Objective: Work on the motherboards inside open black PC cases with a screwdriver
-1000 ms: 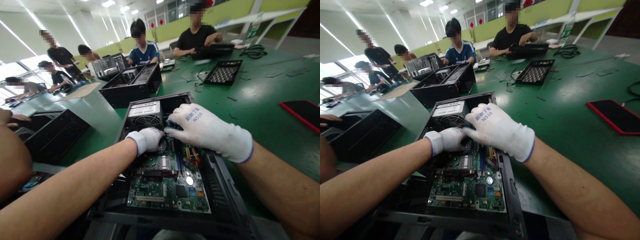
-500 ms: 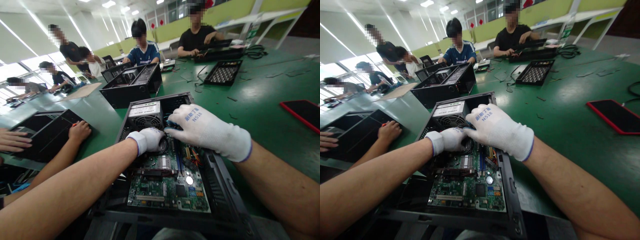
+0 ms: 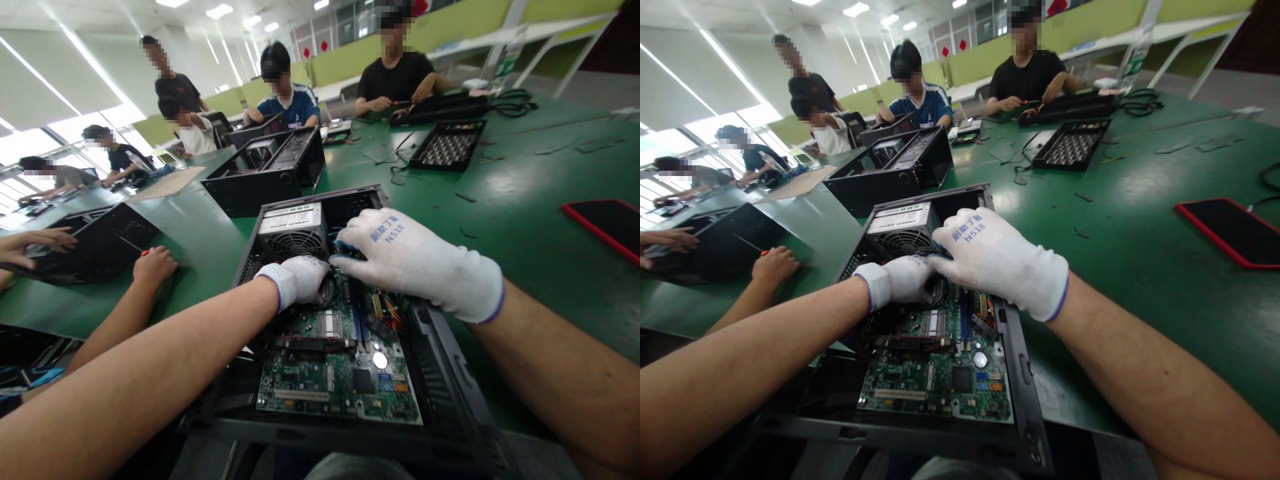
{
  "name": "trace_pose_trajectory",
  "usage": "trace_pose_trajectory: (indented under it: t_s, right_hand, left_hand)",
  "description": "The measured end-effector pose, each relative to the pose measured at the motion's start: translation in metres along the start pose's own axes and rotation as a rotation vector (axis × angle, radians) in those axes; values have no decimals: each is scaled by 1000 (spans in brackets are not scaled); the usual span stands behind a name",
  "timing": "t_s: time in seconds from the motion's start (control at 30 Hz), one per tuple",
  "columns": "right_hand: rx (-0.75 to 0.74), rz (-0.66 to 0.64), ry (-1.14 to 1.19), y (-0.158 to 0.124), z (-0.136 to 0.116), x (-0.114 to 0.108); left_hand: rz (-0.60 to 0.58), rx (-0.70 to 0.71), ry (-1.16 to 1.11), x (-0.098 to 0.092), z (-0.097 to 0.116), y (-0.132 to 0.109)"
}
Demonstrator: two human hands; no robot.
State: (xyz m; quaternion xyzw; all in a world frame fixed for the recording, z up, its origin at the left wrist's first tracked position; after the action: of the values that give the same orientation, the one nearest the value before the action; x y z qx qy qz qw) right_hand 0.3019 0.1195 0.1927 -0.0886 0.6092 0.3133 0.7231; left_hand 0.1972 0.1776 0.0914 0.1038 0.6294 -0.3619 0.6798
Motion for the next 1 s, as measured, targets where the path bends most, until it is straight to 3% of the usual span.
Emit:
trace_pose_trajectory:
  t_s: [0.47, 1.0]
  right_hand:
    - [-11, 10, 2, 0, -1, 1]
    - [-10, 11, 1, 1, -1, 1]
  left_hand:
    - [-175, 10, 121, 5, 12, -3]
    - [-152, 0, 134, 3, 11, -2]
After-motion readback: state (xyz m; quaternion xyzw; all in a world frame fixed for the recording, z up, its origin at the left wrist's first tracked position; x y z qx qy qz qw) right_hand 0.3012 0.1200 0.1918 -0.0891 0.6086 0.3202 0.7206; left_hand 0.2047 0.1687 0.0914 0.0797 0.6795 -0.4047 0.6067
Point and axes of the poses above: each hand's wrist, its own y-axis towards the middle knuckle, its own x-axis out of the palm, z = x × y, the point moved 8 cm from there along y, towards the middle knuckle, and after that the axes turned 11 degrees about -y, right-handed, at the moved point
